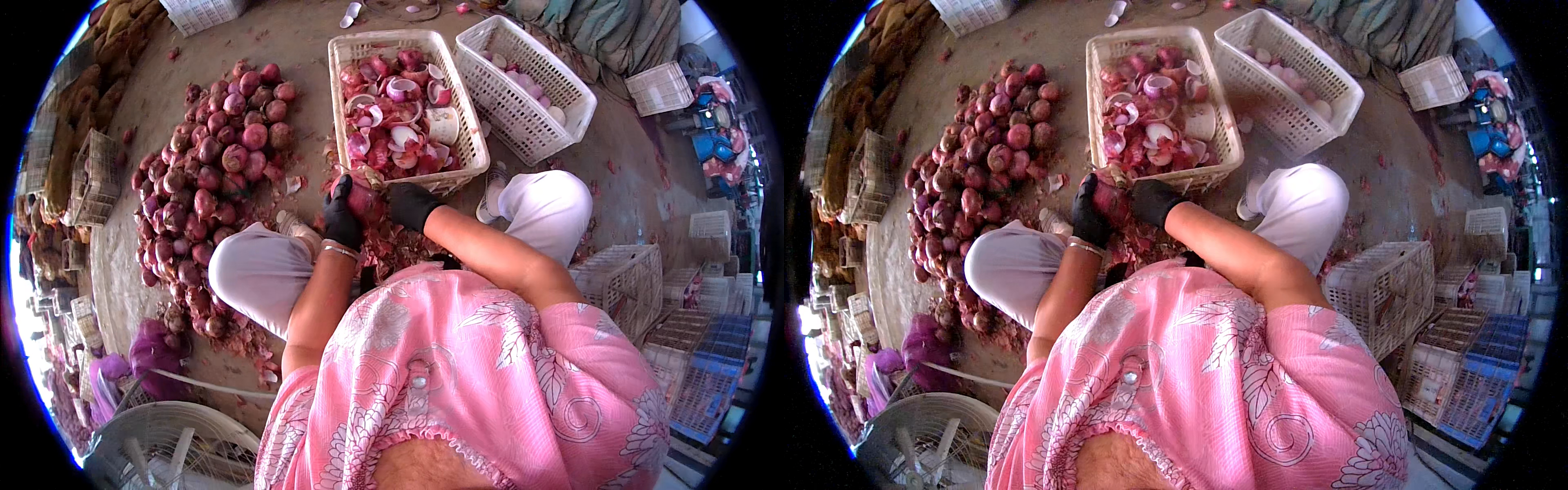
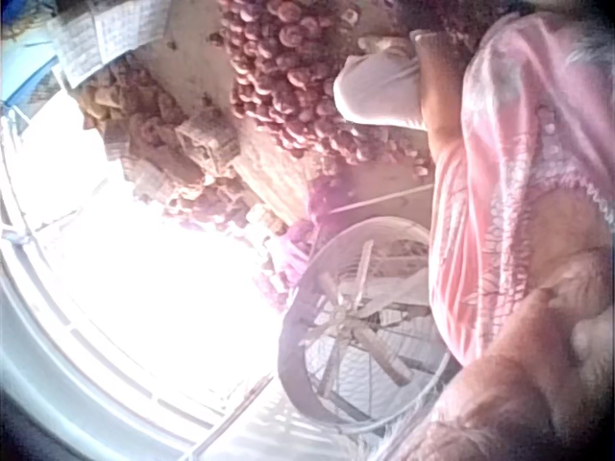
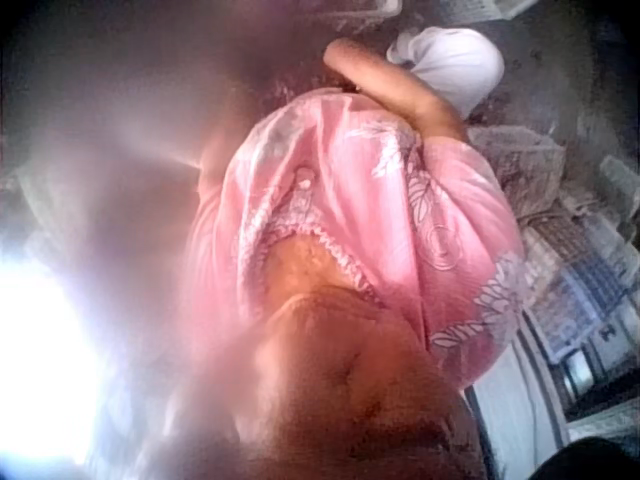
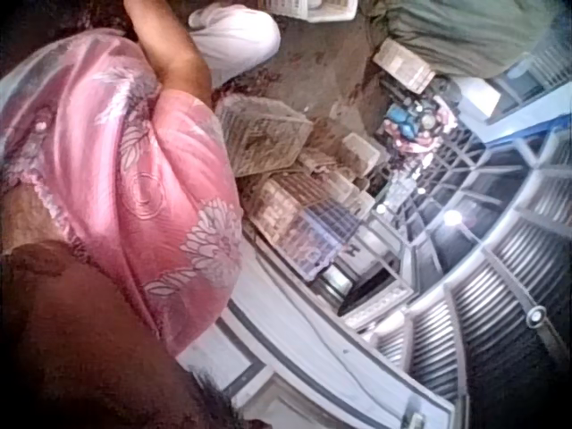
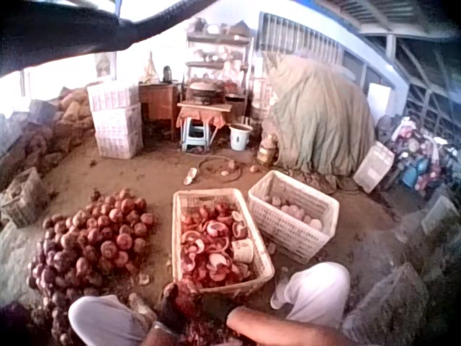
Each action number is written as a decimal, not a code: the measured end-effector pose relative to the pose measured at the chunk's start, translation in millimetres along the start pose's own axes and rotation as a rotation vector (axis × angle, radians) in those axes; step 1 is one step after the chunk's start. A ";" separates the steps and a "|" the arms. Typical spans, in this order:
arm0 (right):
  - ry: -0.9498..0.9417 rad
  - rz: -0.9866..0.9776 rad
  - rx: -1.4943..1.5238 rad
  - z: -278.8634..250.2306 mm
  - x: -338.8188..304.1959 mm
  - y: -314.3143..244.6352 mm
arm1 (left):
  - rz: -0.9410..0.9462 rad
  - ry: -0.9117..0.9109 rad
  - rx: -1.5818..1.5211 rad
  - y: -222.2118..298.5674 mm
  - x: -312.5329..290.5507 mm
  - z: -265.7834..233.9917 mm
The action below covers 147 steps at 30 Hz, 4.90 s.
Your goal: The person peels red onions by hand using a knife, removing the outer layers and placing the peeled onions into a basket.
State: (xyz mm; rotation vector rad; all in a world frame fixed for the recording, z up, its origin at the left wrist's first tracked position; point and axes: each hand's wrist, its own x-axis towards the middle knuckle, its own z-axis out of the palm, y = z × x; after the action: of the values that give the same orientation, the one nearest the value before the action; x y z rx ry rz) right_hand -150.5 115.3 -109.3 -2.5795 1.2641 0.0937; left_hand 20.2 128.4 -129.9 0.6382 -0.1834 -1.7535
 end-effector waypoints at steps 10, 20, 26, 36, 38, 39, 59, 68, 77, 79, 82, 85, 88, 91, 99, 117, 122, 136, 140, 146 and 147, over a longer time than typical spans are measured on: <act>-0.118 0.182 0.237 -19.5 -0.6 1.0 | -0.177 -0.068 -0.132 7.8 -3.1 -4.2; -0.167 0.145 0.055 11.8 37.5 23.2 | -0.103 -0.222 -0.133 13.5 -17.0 13.8; -0.257 0.046 0.006 5.4 41.7 17.9 | -0.135 -0.157 -0.229 7.6 -20.2 8.9; -0.125 0.259 0.020 -15.1 6.1 30.8 | -0.027 -0.255 -0.284 47.9 -47.2 46.1; -0.094 -0.075 -0.262 3.8 -1.9 56.6 | -0.067 -0.340 -0.377 59.3 -56.8 60.8; 0.048 -0.073 -0.219 4.0 -9.9 64.5 | -0.077 -0.381 -0.425 63.2 -60.4 63.3; 0.118 0.048 0.099 -44.0 -39.2 -17.6 | -0.212 0.012 -0.358 17.1 -21.4 16.2; 0.009 -0.004 -0.023 -48.0 -22.0 0.0 | -0.189 -0.006 -0.279 11.3 -6.9 14.3; -0.270 -0.270 -0.332 -20.9 8.3 12.3 | -0.129 0.136 -0.265 -4.5 -2.4 9.0; -0.290 -0.395 -0.373 -16.5 7.7 11.6 | -0.118 0.075 -0.290 -5.9 -3.5 -6.9; -0.234 -0.267 -0.124 -9.8 6.5 8.4 | -0.104 0.062 -0.261 -5.3 -5.0 -8.0; -0.249 -0.202 -0.112 -3.1 9.5 2.5 | -0.073 0.087 -0.236 0.6 -6.8 -10.2; -0.355 -0.173 -0.149 -16.6 18.5 -9.6 | -0.059 0.087 -0.225 2.7 -11.2 -20.2; -0.231 0.097 0.106 -9.7 27.9 -3.3 | -0.045 0.059 -0.244 8.4 -10.6 -13.4; -0.021 0.312 1.102 -15.4 0.3 54.7 | 0.013 -0.121 -0.217 46.8 -26.6 44.0; 0.287 -0.123 0.388 -78.6 -23.2 -50.1 | -0.006 -0.244 0.218 27.7 -57.2 42.4; 0.426 -0.231 0.321 -55.2 -22.3 -48.4 | -0.271 -0.441 -0.274 19.2 -17.0 4.9; -0.037 0.068 0.301 -48.2 -63.0 -12.8 | -0.177 -0.274 -0.501 8.7 7.3 -13.7; -0.055 0.003 0.305 -54.9 -38.6 -24.3 | -0.144 -0.172 -0.420 10.3 10.5 -13.2; -0.191 0.073 0.194 -12.4 -0.1 -19.1 | -0.076 -0.020 -0.340 11.6 17.3 -11.2; -0.267 0.107 0.159 -13.0 5.5 -23.2 | 0.036 0.022 0.061 8.1 19.1 -18.2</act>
State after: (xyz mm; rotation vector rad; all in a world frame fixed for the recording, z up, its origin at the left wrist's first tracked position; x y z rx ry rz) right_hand -129.7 121.2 -92.9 -2.2760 1.2528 0.3319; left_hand 33.4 111.9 -147.7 0.6943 -0.2322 -1.7108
